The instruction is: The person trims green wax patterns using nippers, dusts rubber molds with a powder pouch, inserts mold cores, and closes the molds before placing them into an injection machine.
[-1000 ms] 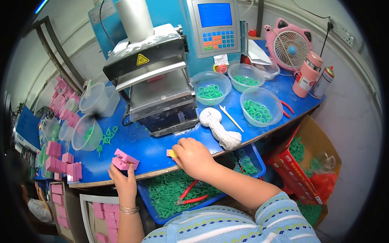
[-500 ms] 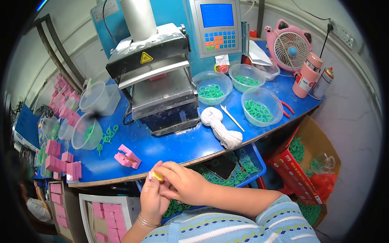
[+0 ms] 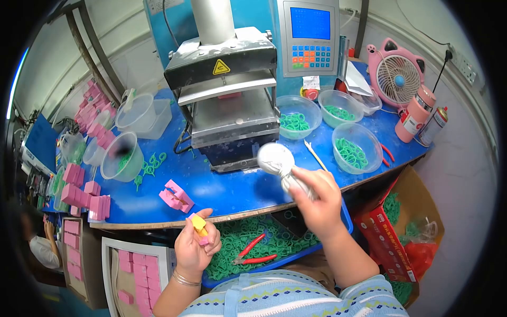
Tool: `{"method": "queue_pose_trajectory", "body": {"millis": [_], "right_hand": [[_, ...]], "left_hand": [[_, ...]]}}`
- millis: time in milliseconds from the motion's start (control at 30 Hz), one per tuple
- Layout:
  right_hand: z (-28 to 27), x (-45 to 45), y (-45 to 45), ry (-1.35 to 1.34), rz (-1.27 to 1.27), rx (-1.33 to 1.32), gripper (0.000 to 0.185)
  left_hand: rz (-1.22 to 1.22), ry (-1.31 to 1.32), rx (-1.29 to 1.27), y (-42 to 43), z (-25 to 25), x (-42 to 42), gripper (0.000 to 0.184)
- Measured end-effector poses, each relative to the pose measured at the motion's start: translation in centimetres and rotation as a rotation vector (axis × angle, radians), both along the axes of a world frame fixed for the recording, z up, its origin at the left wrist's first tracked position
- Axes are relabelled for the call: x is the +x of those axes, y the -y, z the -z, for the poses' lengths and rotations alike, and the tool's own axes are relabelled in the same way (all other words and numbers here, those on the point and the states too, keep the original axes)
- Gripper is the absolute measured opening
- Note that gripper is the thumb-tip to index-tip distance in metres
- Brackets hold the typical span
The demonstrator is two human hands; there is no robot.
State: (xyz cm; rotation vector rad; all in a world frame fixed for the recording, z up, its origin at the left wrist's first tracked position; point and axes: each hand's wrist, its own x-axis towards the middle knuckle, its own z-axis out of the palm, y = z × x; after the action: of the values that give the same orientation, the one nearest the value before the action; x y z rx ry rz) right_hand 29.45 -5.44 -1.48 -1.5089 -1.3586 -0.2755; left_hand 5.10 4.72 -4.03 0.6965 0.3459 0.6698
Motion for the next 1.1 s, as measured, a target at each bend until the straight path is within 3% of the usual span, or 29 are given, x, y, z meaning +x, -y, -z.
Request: {"method": "queue_pose_trajectory", "body": {"millis": [67,133,167,233,333,433,467,500,567,600,633,700,767,800,933,1000,1033,1100], "right_hand": [[-1.3,-2.5,0.2,-0.004,-0.117,0.288,0.028],[-2.3,-4.3,0.4,0.213,-0.312,0.127,0.029],[-2.1,-5.9,0.3,0.262,-0.379,-0.046,0.027],[0.9,-7.1,-0.8,0.116,-0.514,-0.207,0.025],[-0.3,-5.4,-0.9,-0.071,-0.462,-0.023,0.024],[-1.6,-4.6,0.3,-0.019,-0.360,0.187,0.030],[-1.8,-4.7,0.5,0.048,-0.372,0.227,0.032],[-1.8,-4.9,0.6,0.133,-0.385,0.208,0.033],[-1.0,-6.8,0.2,0.229,-0.483,-0.059,0.032],[1.0,-7.5,-0.7,0.150,-0.613,-0.084,0.031],[1.9,-7.6,-0.3,0.096,-0.585,-0.113,0.029],[1.3,-6.2,-0.1,0.143,-0.512,-0.056,0.028],[0.5,-4.3,-0.1,0.121,-0.352,0.018,0.025],[0.2,-3.4,-0.2,0.146,-0.250,0.024,0.024],[0.7,-0.9,-0.8,0.231,0.060,-0.181,0.026],[0.9,-1.7,-0.8,0.376,0.250,-0.226,0.030],[0.9,-2.9,-0.4,0.424,0.215,-0.191,0.037],[0.7,-5.3,0.1,0.305,-0.124,-0.124,0.039]], "left_hand": [[-0.009,-0.037,0.019,0.0,0.0,0.4,0.049],[0.057,0.045,0.100,-0.4,1.0,0.6,0.050],[0.053,-0.087,0.041,-0.2,0.4,0.7,0.051],[-0.040,-0.215,-0.049,0.4,-1.3,1.6,0.051],[0.040,-0.065,0.132,-0.4,0.6,0.8,0.049],[-0.032,-0.033,0.119,-0.7,0.3,0.8,0.047],[0.044,0.137,0.111,-1.4,0.6,0.9,0.045],[0.049,0.142,0.115,-1.2,0.6,1.1,0.045],[-0.208,-0.207,0.050,0.0,-0.2,1.9,0.039],[-0.224,-0.178,0.153,0.5,-0.4,2.5,0.035],[-0.236,-0.286,0.309,0.4,0.1,2.4,0.037],[-0.277,-0.309,0.189,0.8,0.4,2.7,0.039],[0.091,0.103,0.088,-0.7,1.4,0.6,0.041],[0.001,-0.041,0.192,-0.2,0.3,1.1,0.042],[-0.013,0.016,0.063,-0.1,-0.2,1.0,0.039],[-0.035,0.047,-0.129,0.4,-0.7,1.2,0.036],[-0.030,0.048,-0.130,0.6,-1.1,1.6,0.036],[-0.056,0.049,-0.224,1.2,-1.8,2.2,0.032]]}}
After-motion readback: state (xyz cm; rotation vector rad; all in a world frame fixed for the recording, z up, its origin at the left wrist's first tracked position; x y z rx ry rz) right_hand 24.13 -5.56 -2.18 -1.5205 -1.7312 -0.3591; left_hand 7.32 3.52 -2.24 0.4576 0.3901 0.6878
